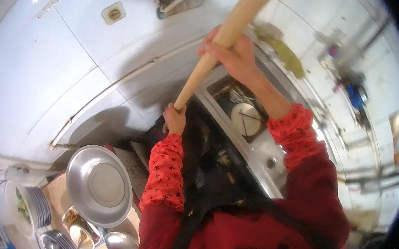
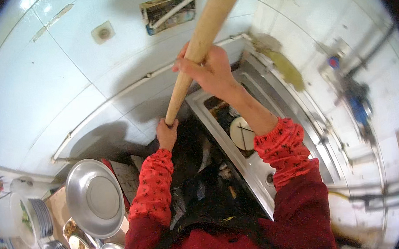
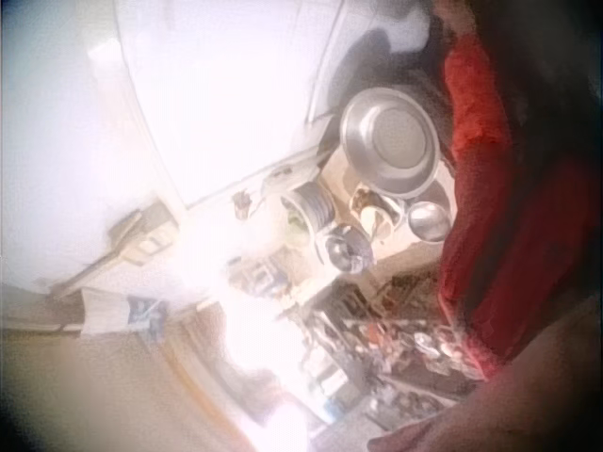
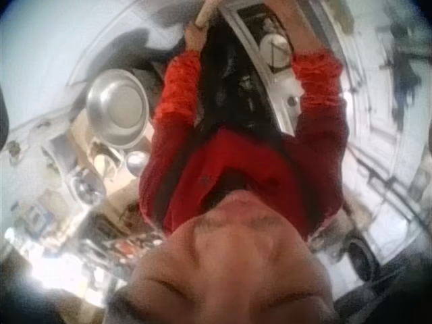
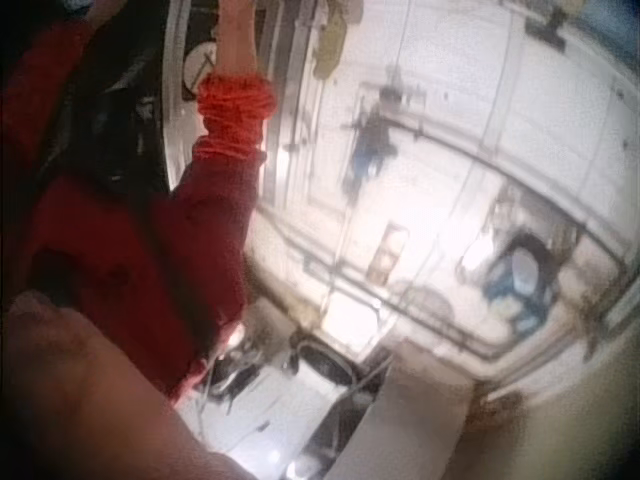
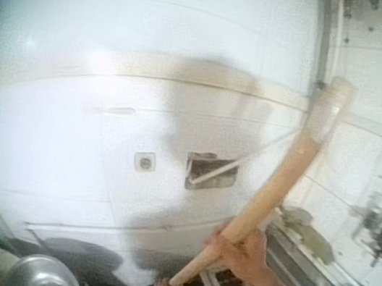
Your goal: The person mops the kitchen floor with a long-handled mop, moving around stainless steel counters and equipment. They then place the mop in a sink and later lift a bucket of liquid to stir its contents with their hand.
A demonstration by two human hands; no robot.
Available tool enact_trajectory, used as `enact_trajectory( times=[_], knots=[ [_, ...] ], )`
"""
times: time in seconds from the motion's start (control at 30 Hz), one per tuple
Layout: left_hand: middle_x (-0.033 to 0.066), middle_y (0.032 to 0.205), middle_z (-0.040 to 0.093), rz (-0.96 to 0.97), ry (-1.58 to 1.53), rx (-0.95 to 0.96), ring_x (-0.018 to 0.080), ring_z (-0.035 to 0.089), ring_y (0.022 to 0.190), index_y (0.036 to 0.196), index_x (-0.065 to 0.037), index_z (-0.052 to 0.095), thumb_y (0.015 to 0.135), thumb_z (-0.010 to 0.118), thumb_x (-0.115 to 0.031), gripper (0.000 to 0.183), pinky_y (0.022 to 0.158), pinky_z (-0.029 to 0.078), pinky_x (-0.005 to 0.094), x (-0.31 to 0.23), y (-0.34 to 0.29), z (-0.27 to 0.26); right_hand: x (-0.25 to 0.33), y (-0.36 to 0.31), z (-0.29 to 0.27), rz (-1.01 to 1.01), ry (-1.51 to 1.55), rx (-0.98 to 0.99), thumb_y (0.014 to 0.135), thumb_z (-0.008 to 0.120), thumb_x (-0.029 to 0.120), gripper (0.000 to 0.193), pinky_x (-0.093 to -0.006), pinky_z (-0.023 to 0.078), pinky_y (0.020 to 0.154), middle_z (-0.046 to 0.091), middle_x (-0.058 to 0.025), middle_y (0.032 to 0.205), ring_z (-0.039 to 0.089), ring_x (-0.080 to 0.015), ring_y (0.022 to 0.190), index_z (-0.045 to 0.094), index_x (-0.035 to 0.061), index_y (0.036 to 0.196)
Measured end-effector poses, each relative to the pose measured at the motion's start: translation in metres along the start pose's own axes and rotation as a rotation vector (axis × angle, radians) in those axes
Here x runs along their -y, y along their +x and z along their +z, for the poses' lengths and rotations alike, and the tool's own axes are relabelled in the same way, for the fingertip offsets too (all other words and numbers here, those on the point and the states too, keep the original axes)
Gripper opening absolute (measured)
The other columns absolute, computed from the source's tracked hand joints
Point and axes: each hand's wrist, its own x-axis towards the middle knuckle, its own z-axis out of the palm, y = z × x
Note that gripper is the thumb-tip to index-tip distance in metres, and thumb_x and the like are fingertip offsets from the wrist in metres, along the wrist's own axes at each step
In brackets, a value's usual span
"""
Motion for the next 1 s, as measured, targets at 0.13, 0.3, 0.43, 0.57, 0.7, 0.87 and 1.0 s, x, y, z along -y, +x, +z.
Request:
enact_trajectory(
  times=[0.13, 0.3, 0.43, 0.57, 0.7, 0.87, 1.0],
  knots=[
    [0.0224, 0.096, 0.061, 0.013, 0.106, -0.006, 0.0420, 0.055, 0.091, 0.095, 0.001, 0.059, 0.083, 0.062, -0.021, 0.025, 0.080, 0.044, 0.0506, -0.010, -0.002, -0.006, -0.140, 0.082, -0.043, 0.034, -0.108, -0.033, 0.088, 0.061, 0.018, 0.017, -0.0294, 0.051, 0.066, 0.066, -0.0072, 0.081, 0.063, -0.0149, 0.073, 0.061, 0.0011, 0.090],
    [0.0236, 0.080, 0.060, -0.100, 0.120, 0.271, 0.0438, 0.059, 0.078, 0.090, -0.003, 0.055, 0.085, 0.056, -0.021, 0.019, 0.066, 0.046, 0.0517, 0.022, -0.127, -0.022, -0.336, 0.109, -0.141, -0.103, -1.219, 0.098, 0.090, 0.056, 0.020, 0.036, -0.0422, 0.032, 0.098, 0.055, -0.0132, 0.120, 0.048, -0.0280, 0.113, 0.053, 0.0040, 0.122],
    [0.0206, 0.087, 0.065, -0.557, 0.209, 0.514, 0.0392, 0.062, 0.080, 0.098, -0.001, 0.061, 0.086, 0.057, -0.028, 0.030, 0.074, 0.048, 0.0481, 0.062, -0.303, -0.038, -0.414, 0.097, -0.213, 0.179, -1.841, 0.206, 0.091, 0.055, 0.041, 0.068, -0.0543, 0.030, 0.105, 0.044, -0.0273, 0.136, 0.042, -0.0430, 0.125, 0.034, 0.0001, 0.140],
    [0.0161, 0.091, 0.069, -0.989, -0.080, 0.249, 0.0288, 0.066, 0.083, 0.100, -0.005, 0.069, 0.083, 0.059, -0.034, 0.035, 0.076, 0.050, 0.0408, 0.103, -0.408, -0.057, -0.423, 0.074, -0.219, 0.530, -0.761, -0.032, 0.095, 0.049, 0.043, 0.054, -0.0431, 0.036, 0.075, 0.047, -0.0159, 0.095, 0.043, -0.0293, 0.083, 0.047, -0.0033, 0.121],
    [0.0148, 0.094, 0.069, -1.148, -0.157, 0.006, 0.0275, 0.066, 0.088, 0.102, -0.008, 0.069, 0.084, 0.058, -0.038, 0.037, 0.079, 0.050, 0.0390, 0.109, -0.452, -0.043, -0.426, 0.045, -0.183, 0.784, -0.347, -0.292, 0.098, 0.041, 0.045, 0.054, -0.0330, 0.036, 0.047, 0.045, -0.0049, 0.059, 0.039, -0.0157, 0.047, 0.058, -0.0054, 0.103],
    [0.0140, 0.091, 0.070, -1.116, -0.277, -0.315, 0.0264, 0.066, 0.087, 0.101, -0.005, 0.068, 0.086, 0.059, -0.035, 0.035, 0.079, 0.050, 0.0370, 0.100, -0.463, -0.008, -0.428, -0.011, -0.086, 0.753, -0.324, 0.288, 0.096, 0.045, 0.038, 0.042, -0.0338, 0.042, 0.047, 0.055, -0.0099, 0.067, 0.053, -0.0205, 0.054, 0.057, -0.0023, 0.093],
    [0.0148, 0.089, 0.070, -1.215, -0.396, -0.310, 0.0248, 0.066, 0.085, 0.102, -0.005, 0.068, 0.087, 0.058, -0.032, 0.032, 0.078, 0.050, 0.0375, 0.091, -0.469, -0.008, -0.338, -0.089, 0.032, 1.011, 0.006, 0.618, 0.094, 0.051, 0.024, 0.026, -0.0338, 0.055, 0.056, 0.065, -0.0136, 0.086, 0.066, -0.0217, 0.068, 0.058, 0.0000, 0.102]
  ],
)
